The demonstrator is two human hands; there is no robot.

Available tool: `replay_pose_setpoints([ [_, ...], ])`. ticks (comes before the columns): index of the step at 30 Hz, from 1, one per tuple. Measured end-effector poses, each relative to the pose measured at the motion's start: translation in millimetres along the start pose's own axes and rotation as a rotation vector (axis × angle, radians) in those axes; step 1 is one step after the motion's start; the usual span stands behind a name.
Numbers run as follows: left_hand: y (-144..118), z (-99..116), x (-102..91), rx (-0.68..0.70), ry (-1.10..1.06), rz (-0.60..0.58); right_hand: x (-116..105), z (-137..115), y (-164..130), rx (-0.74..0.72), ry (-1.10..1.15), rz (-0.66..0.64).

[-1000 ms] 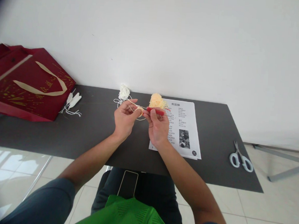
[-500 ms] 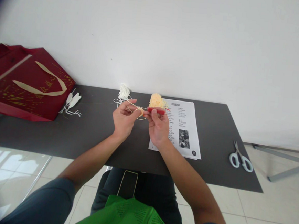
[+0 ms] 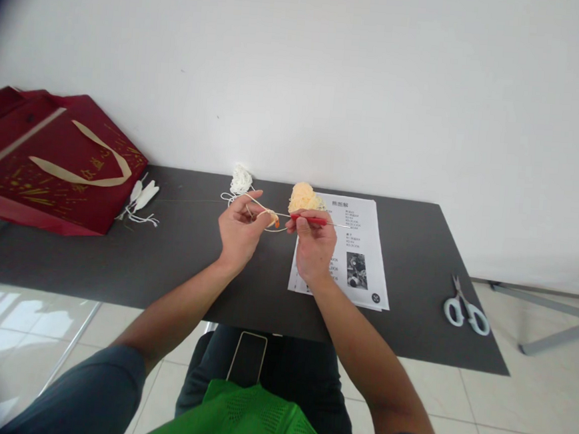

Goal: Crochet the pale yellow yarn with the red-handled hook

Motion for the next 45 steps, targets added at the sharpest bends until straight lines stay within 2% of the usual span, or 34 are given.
replay_pose_setpoints([
  [9, -1, 4, -0.1, 0.054, 0.059, -0.001, 3, -11, -7, -0.136, -0.124, -0.022],
  [17, -3, 9, -2.3, 0.108, 0.164, 0.022, 2, -10, -13, -0.132, -0.226, -0.003],
  [24, 6, -9, -2.8, -0.043, -0.051, 0.012, 7, -11, -19, -0.203, -0.286, -0.036],
  [32, 9, -17, 4.5, -0.187, -0.3, -0.043, 9, -9, -20, -0.263, -0.465, -0.171],
  [38, 10, -21, 9.8, -0.322, -0.432, -0.126, 7, -2, -18, -0.162, -0.382, -0.129],
  [42, 11, -19, 10.9, -0.324, -0.448, -0.166, 2, 6, -12, -0.03, -0.233, -0.022],
  [45, 12, -20, 10.8, -0.302, -0.404, -0.185, 2, 7, -4, 0.023, -0.117, -0.007],
])
Point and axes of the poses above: each hand's wrist, its own y-axis towards the middle knuckle, its own x-axis out of the palm, z = x × y, the point moved 7 cm from there along y, towards the middle knuckle, and after that the axes turned 2 degrees about -z, right-handed, at the moved point
